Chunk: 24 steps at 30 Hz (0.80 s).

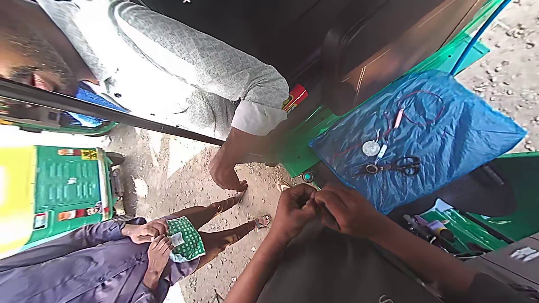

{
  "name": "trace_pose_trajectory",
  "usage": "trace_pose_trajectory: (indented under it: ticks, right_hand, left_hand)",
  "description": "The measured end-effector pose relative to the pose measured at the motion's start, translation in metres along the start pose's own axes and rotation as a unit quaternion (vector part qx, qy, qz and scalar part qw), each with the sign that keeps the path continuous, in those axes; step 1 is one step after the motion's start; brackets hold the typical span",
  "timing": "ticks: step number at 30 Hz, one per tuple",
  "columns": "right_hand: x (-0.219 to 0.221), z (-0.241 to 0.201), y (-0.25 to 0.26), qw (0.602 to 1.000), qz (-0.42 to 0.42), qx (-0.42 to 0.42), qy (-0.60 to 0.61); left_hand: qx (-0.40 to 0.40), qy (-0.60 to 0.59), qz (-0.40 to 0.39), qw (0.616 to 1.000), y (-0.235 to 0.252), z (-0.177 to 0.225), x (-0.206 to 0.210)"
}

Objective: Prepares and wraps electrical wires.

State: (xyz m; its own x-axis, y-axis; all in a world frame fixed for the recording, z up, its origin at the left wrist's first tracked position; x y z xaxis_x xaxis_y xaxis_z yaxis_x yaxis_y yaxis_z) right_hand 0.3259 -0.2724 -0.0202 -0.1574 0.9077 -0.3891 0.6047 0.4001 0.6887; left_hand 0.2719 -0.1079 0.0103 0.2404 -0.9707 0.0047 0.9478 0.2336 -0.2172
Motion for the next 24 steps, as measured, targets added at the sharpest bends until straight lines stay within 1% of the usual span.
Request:
trace_pose_trajectory:
  ticks: [3,6,8,10,13,15,20,22,24]
  right_hand:
    - [0.005,0.002,0.002,1.000,-0.007,0.026,-0.005]
    - [0.001,0.006,-0.003,0.990,-0.010,0.109,0.091]
    - [0.000,0.006,-0.004,0.975,0.019,0.160,0.154]
    - [-0.003,0.007,-0.010,0.959,0.056,0.202,0.189]
    - [-0.005,0.009,-0.016,0.938,0.087,0.245,0.229]
    - [-0.009,0.009,-0.020,0.930,0.098,0.261,0.240]
    - [-0.006,0.016,-0.017,0.901,0.091,0.273,0.325]
    - [-0.006,0.018,-0.013,0.882,0.095,0.286,0.363]
    - [-0.009,0.020,-0.013,0.864,0.108,0.299,0.391]
  left_hand:
    - [-0.002,-0.039,0.009,0.999,0.002,-0.006,0.003]
    - [-0.007,-0.091,0.024,0.996,0.002,-0.012,0.008]
    - [-0.011,-0.135,0.047,0.990,0.005,-0.013,0.003]
    - [-0.014,-0.163,0.068,0.984,0.008,-0.014,-0.005]
    - [-0.004,-0.167,0.127,0.978,0.010,-0.012,-0.019]
    - [0.001,-0.182,0.144,0.973,0.015,-0.015,-0.021]
    - [0.005,-0.173,0.110,0.979,0.016,-0.025,-0.014]
    - [-0.019,-0.180,0.068,0.981,0.017,-0.037,-0.008]
    - [-0.034,-0.175,0.001,0.984,0.020,-0.049,0.002]
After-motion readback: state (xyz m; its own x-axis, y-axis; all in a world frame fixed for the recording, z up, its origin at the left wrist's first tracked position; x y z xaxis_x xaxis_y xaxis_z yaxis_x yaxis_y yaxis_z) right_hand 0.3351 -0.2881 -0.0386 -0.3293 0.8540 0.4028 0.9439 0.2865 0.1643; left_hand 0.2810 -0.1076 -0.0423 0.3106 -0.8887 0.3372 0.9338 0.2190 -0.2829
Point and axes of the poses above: each hand's wrist, its own y-axis towards the middle knuckle, its own x-axis out of the palm, z = x × y, the point moved 2 cm from there along y, towards the middle knuckle, and after that the axes turned 14 degrees about z, right-handed, at the moved point
